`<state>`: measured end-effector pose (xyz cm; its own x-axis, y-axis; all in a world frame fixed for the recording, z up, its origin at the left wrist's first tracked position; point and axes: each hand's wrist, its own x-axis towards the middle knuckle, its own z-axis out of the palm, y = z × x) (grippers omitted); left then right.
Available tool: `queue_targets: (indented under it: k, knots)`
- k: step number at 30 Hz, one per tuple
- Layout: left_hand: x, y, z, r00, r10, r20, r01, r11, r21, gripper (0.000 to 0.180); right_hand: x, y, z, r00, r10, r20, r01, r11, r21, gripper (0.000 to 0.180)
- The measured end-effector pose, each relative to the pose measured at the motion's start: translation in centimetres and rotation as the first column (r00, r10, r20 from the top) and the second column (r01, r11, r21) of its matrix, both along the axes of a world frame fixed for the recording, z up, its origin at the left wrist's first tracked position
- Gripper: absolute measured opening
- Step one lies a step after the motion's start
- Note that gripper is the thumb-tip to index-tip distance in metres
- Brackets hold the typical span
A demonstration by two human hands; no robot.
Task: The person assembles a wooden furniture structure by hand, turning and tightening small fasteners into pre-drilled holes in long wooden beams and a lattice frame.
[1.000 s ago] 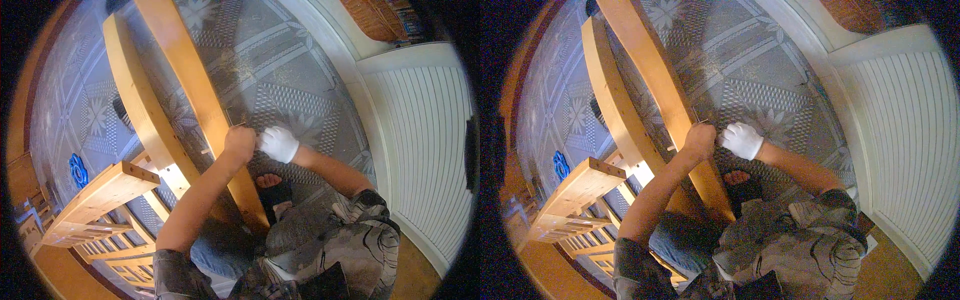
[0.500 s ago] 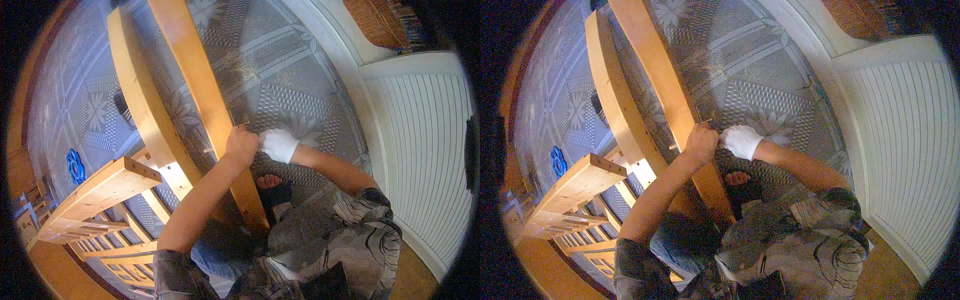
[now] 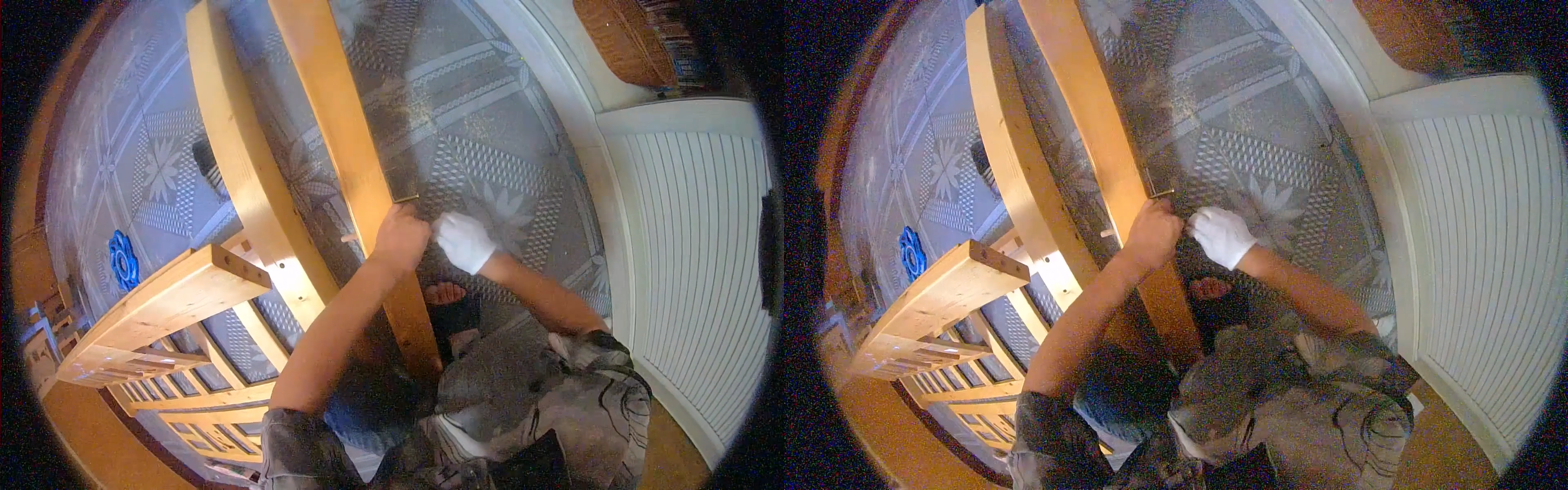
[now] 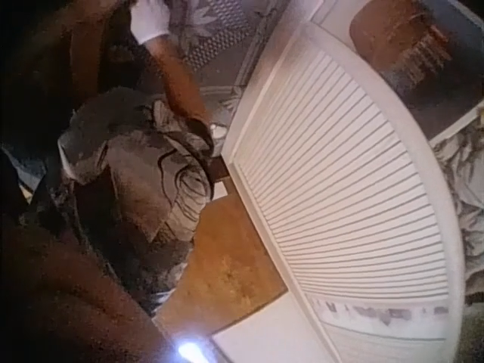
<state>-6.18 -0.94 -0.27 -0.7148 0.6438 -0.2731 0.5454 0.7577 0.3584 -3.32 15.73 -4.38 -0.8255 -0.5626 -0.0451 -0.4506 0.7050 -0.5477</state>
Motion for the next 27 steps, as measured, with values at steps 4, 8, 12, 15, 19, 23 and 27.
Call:
queue_targets:
  k: [4,8,12,15,19,23,27]
  knots:
    - [-0.3,0.4,0.4,0.992,0.121,0.039,-0.12,0.992,-0.028,0.005,-4.2,0.7,2.5,0.893,0.447,-0.048,-0.432,0.882,0.191,0.018]
    - [-0.8,0.1,0.1,1.0,-0.006,0.03,0.007,0.999,-0.035,0.004,0.2,-0.3,0.9,0.993,-0.105,-0.053,0.101,0.992,-0.082,0.018]
    - [-0.8,0.1,-0.4,0.999,-0.006,0.034,0.009,0.996,-0.084,0.005,-2.8,0.4,1.8,0.946,0.323,0.032,-0.324,0.933,0.154,0.014]
    - [-1.2,0.5,0.2,0.998,0.063,0.01,-0.063,0.998,-0.014,0.005,0.1,0.0,0.4,0.993,-0.115,0.008,0.115,0.984,-0.137,0.017]
    - [-1.9,0.9,0.7,0.989,0.065,0.133,-0.044,0.988,-0.15,0.005,-0.3,0.3,-0.4,0.946,-0.087,0.311,0.165,0.958,-0.236,0.02]
    - [-2.0,1.2,1.5,0.962,0.142,0.233,-0.112,0.984,-0.136,0.008,-3.5,-0.5,0.5,0.431,0.005,0.902,0.234,0.965,-0.117,0.021]
    - [-1.8,0.7,1.5,0.983,0.068,0.169,-0.056,0.995,-0.077,0.006,-2.6,-0.6,0.1,0.85,0.016,0.526,0.129,0.962,-0.239,0.021]
